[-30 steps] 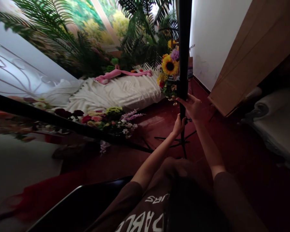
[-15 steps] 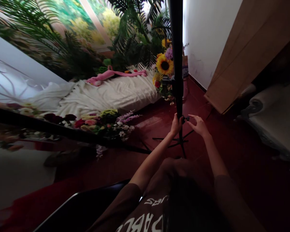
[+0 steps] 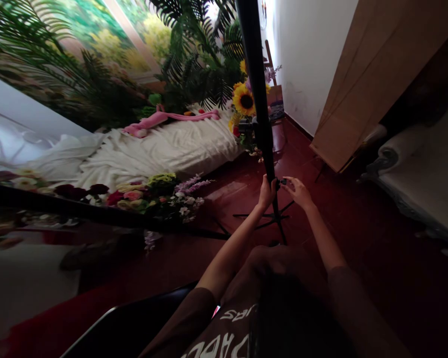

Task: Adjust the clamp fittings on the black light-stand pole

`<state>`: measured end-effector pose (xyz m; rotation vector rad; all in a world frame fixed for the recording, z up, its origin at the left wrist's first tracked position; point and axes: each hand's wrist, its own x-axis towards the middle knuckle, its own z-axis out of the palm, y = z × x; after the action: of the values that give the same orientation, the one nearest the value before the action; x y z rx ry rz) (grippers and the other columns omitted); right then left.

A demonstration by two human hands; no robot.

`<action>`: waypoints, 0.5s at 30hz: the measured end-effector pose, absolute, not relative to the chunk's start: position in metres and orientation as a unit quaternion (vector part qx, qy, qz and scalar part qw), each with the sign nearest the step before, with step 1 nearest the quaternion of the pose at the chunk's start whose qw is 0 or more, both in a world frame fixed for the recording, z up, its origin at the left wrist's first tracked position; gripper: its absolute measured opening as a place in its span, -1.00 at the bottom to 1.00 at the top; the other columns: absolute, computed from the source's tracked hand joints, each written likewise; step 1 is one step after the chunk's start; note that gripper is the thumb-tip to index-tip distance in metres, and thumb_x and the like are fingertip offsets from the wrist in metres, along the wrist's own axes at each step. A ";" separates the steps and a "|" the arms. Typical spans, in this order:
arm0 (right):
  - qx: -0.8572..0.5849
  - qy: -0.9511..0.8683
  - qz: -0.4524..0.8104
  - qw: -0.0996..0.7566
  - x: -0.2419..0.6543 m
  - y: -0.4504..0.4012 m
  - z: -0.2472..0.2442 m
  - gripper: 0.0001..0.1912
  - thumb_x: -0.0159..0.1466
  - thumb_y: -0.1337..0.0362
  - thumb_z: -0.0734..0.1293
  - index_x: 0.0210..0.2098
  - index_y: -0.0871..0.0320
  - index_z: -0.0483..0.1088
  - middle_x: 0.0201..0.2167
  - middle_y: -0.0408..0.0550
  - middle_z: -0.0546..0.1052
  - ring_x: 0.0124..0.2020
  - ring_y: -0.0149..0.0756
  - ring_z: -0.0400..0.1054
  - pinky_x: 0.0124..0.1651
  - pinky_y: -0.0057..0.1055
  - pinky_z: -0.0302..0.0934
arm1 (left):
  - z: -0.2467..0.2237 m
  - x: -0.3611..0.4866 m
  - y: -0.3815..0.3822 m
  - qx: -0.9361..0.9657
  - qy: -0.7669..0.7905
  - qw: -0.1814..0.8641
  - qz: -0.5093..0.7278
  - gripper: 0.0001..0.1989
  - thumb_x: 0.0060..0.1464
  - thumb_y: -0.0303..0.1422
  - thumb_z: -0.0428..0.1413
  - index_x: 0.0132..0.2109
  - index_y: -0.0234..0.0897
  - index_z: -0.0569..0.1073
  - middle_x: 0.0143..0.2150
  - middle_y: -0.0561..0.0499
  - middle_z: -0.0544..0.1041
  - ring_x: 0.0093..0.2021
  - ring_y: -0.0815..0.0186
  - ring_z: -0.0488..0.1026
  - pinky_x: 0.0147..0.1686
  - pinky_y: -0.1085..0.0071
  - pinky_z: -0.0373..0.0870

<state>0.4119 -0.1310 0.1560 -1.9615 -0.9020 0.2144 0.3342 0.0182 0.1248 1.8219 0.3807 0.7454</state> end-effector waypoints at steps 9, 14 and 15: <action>-0.787 -0.243 0.124 0.554 0.407 -0.108 0.158 -0.44 0.25 -0.25 0.23 -0.51 0.12 0.39 -0.59 -0.15 0.43 -0.52 -0.40 0.30 -0.39 -0.48 0.23 | 0.124 0.335 0.018 0.767 0.161 0.536 0.315 -0.70 0.30 -0.18 -0.03 0.06 -0.25 0.27 -0.15 -0.10 0.50 -0.20 0.31 0.49 -0.14 0.37 0.41; -0.706 -0.080 0.309 0.632 0.409 -0.093 0.159 -0.45 0.28 -0.10 0.26 -0.69 0.11 0.23 -0.82 -0.21 0.24 -0.78 -0.52 0.05 -0.72 -0.56 -0.12 | 0.123 0.336 0.018 0.769 0.163 0.530 0.318 -0.70 0.30 -0.19 -0.03 0.07 -0.26 0.27 -0.14 -0.11 0.50 -0.22 0.32 0.48 -0.17 0.39 0.39; -0.672 -0.071 0.363 0.642 0.410 -0.092 0.160 -0.45 0.31 -0.05 0.21 -0.70 0.10 0.18 -0.86 -0.24 0.18 -0.82 -0.54 -0.02 -0.76 -0.56 -0.18 | 0.123 0.336 0.017 0.769 0.163 0.530 0.316 -0.70 0.30 -0.19 -0.03 0.07 -0.26 0.27 -0.15 -0.11 0.50 -0.23 0.32 0.48 -0.18 0.40 0.39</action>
<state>0.4104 -0.0920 0.1603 -1.5314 -0.1623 0.8275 0.3357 0.0175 0.1225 1.8367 0.3894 0.7551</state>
